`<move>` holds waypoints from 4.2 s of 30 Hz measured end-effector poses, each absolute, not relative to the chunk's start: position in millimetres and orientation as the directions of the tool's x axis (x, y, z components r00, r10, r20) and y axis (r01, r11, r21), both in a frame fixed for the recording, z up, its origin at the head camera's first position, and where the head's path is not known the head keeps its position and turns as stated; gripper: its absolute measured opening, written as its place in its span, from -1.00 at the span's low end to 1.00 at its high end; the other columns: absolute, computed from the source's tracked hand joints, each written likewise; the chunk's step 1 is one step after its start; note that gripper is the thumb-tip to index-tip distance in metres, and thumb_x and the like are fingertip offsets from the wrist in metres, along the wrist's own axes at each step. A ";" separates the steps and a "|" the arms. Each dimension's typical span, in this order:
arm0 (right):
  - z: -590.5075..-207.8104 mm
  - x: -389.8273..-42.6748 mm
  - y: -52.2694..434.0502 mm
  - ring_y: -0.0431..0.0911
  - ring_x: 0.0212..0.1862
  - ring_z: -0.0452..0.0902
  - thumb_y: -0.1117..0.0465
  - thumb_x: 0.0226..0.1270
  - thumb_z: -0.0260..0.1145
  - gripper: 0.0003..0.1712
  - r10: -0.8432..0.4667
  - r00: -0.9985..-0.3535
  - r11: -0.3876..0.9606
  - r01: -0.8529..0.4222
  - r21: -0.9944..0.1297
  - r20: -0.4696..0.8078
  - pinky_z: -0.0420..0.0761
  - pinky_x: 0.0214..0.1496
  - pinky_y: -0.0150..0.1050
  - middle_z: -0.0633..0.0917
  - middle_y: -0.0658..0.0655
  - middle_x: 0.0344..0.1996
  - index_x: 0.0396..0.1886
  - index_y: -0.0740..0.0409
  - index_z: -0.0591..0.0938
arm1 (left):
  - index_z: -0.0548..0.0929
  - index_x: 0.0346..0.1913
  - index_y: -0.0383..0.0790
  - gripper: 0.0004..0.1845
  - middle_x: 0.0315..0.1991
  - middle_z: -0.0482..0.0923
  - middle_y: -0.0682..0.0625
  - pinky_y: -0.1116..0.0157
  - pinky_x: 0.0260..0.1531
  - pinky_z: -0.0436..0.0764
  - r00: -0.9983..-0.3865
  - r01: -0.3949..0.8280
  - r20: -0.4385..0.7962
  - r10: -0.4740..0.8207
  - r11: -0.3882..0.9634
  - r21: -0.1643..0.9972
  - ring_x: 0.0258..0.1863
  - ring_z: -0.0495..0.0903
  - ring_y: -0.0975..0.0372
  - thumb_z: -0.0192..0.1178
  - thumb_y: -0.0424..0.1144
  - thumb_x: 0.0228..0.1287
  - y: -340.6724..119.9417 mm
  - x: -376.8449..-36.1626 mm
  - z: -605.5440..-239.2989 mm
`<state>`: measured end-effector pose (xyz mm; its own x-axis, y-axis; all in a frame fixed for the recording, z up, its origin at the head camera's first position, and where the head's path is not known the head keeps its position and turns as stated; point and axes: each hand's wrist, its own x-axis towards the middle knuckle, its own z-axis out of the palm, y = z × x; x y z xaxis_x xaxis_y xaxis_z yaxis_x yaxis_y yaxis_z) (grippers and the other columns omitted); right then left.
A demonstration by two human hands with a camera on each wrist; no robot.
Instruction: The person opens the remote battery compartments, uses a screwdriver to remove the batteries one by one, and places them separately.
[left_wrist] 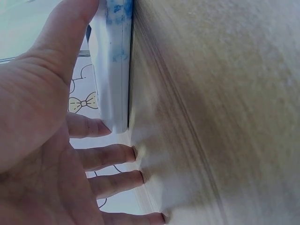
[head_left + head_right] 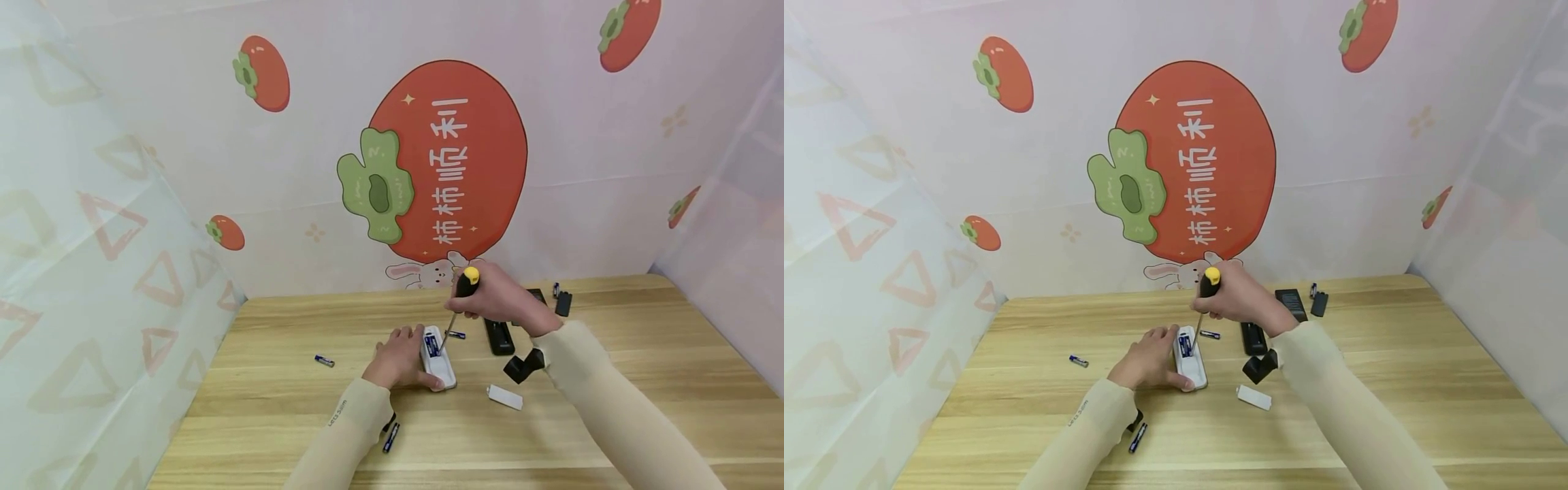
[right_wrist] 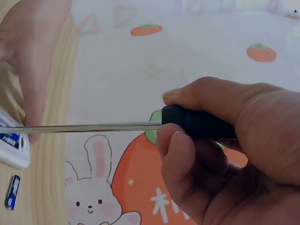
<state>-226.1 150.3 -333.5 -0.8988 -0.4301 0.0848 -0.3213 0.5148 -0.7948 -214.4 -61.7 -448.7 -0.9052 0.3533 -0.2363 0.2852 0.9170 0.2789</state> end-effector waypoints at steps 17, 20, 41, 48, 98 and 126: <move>-333.6 -212.3 125.2 -0.12 -0.63 0.59 0.28 0.24 0.42 -0.81 -0.320 -0.934 0.600 -0.328 -0.730 0.158 0.62 -0.50 -0.18 0.62 0.00 -0.69 -0.55 0.13 0.62 | 0.22 0.57 -0.19 0.26 0.48 0.26 -0.25 -0.29 0.27 0.32 -0.906 0.280 -0.242 0.348 0.919 0.276 0.47 0.23 -0.13 0.55 0.34 -0.16 -60.8 -213.3 -447.1; -330.1 -210.7 123.2 -0.16 -0.58 0.57 0.26 0.23 0.45 -0.78 -0.382 -0.908 0.626 -0.390 -0.676 0.171 0.58 -0.37 -0.19 0.60 -0.05 -0.68 -0.56 0.08 0.59 | 0.22 0.56 -0.19 0.26 0.47 0.26 -0.25 -0.30 0.27 0.32 -0.905 0.285 -0.239 0.353 0.918 0.277 0.46 0.23 -0.14 0.56 0.33 -0.16 -61.4 -213.0 -446.3; -317.3 -213.8 114.2 -0.20 -0.40 0.53 0.28 0.16 0.54 -0.73 -0.598 -0.778 0.589 -0.588 -0.554 0.191 0.56 -0.29 -0.20 0.57 -0.14 -0.61 -0.56 -0.02 0.59 | 0.17 0.59 -0.19 0.30 0.50 0.23 -0.22 -0.30 0.30 0.29 -0.902 0.273 -0.265 0.342 0.924 0.267 0.48 0.19 -0.12 0.54 0.36 -0.15 -61.7 -213.8 -444.5; -321.6 -207.5 108.9 -0.18 -0.44 0.49 0.29 0.13 0.51 -0.74 -0.512 -0.824 0.653 -0.557 -0.514 0.242 0.50 -0.31 -0.21 0.54 -0.12 -0.64 -0.58 0.00 0.58 | 0.17 0.58 -0.19 0.29 0.49 0.23 -0.21 -0.28 0.30 0.29 -0.903 0.265 -0.269 0.334 0.928 0.262 0.48 0.20 -0.11 0.54 0.37 -0.15 -60.8 -214.0 -445.3; -305.2 -244.0 88.4 -0.08 -0.62 0.62 0.25 0.17 0.50 -0.77 -0.431 -0.901 0.715 -0.310 -0.627 -0.046 0.63 -0.45 -0.23 0.65 0.11 -0.64 -0.36 0.22 0.58 | 0.19 0.58 -0.21 0.27 0.49 0.23 -0.24 -0.32 0.27 0.30 -0.900 0.279 -0.249 0.358 0.911 0.302 0.48 0.20 -0.14 0.55 0.33 -0.13 -63.4 -213.0 -446.4; -319.5 -230.6 88.9 -0.09 -0.47 0.62 0.17 0.20 0.53 -0.65 -0.308 -0.951 0.723 -0.256 -0.641 0.032 0.67 -0.35 -0.21 0.62 0.14 -0.34 -0.12 0.20 0.60 | 0.19 0.58 -0.21 0.28 0.49 0.23 -0.24 -0.34 0.27 0.28 -0.899 0.281 -0.249 0.359 0.911 0.301 0.48 0.19 -0.14 0.55 0.33 -0.15 -64.3 -216.1 -448.0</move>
